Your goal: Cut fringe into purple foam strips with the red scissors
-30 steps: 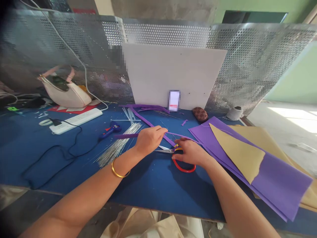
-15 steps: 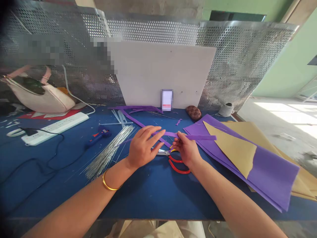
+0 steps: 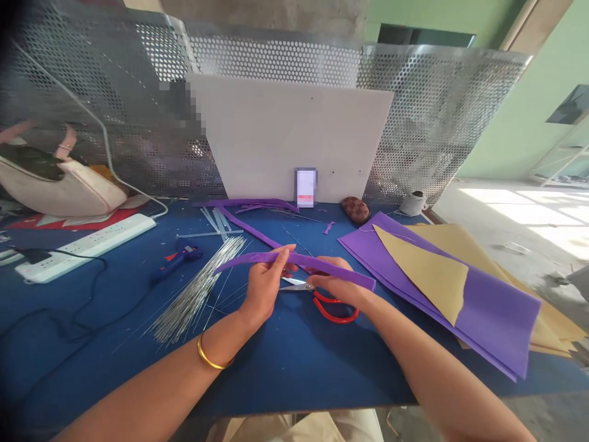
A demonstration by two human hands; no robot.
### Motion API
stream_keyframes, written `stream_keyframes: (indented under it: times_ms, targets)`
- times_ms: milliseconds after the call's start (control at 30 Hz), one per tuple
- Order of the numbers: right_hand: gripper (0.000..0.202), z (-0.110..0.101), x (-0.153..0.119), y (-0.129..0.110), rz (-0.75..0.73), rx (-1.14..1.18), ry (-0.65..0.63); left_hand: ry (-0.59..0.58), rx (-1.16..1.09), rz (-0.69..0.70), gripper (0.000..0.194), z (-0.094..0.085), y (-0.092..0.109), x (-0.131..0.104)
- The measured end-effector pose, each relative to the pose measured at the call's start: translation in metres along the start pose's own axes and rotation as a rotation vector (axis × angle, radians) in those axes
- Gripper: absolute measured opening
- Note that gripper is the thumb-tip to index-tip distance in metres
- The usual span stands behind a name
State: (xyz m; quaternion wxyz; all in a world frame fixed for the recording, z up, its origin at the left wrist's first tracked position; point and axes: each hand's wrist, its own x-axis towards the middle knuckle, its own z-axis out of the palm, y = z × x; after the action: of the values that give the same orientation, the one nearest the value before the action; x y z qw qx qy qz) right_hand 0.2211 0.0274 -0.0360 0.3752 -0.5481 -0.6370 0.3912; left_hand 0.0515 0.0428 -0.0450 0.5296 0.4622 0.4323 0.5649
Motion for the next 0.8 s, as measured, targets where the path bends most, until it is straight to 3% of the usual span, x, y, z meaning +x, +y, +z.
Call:
stream_keyframes:
  times_ms: [167,267,533,800]
  targets:
    - [0.013,-0.043,0.04,0.016,0.015,-0.486,0.186,-0.022,0.037,-0.07,0.037,0.002,-0.021,0.005]
    - [0.019,-0.057,0.075,0.02,0.028,-0.709,0.219,-0.033,0.076,-0.053,0.035,0.002,-0.029,0.007]
    - [0.032,-0.069,0.166,0.04,0.074,-1.007,-0.028,-0.106,0.259,0.106,0.024,-0.006,-0.028,0.011]
    - [0.031,-0.081,0.197,0.056,0.084,-1.0,-0.24,-0.122,0.371,0.141,0.027,-0.005,-0.029,0.014]
